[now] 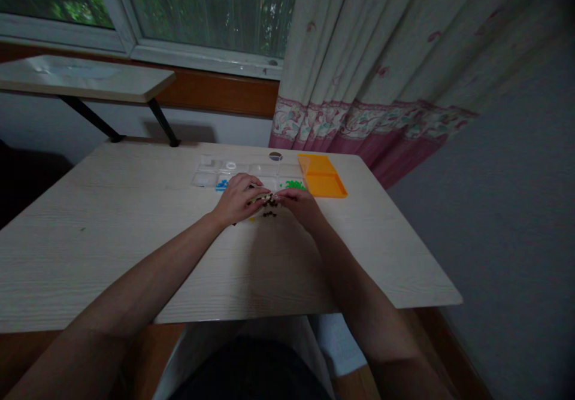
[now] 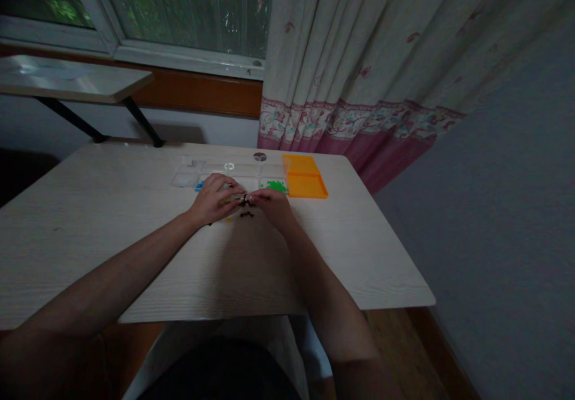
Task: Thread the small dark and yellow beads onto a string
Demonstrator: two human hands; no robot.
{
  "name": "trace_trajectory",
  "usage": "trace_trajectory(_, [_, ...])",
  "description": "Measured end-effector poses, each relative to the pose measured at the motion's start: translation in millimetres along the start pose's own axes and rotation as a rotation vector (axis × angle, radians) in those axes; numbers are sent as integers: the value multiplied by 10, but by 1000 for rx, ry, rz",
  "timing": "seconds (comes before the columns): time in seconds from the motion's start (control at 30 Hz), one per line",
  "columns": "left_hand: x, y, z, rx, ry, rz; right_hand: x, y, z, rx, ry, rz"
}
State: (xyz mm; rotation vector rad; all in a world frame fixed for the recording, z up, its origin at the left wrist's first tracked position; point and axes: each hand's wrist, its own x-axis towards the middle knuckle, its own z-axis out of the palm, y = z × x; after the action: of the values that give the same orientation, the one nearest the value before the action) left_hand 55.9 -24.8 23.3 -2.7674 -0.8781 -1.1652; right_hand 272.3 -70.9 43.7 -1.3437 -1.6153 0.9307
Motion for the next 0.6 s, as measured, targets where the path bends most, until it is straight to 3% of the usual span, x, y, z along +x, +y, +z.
trace_trajectory(0.1, [-2,-6,5,-11,4,4,5,17,1,85,-22,39])
trace_trajectory(0.6, [0,5,11,-26,-49,36,-10,41,46,75,-44,88])
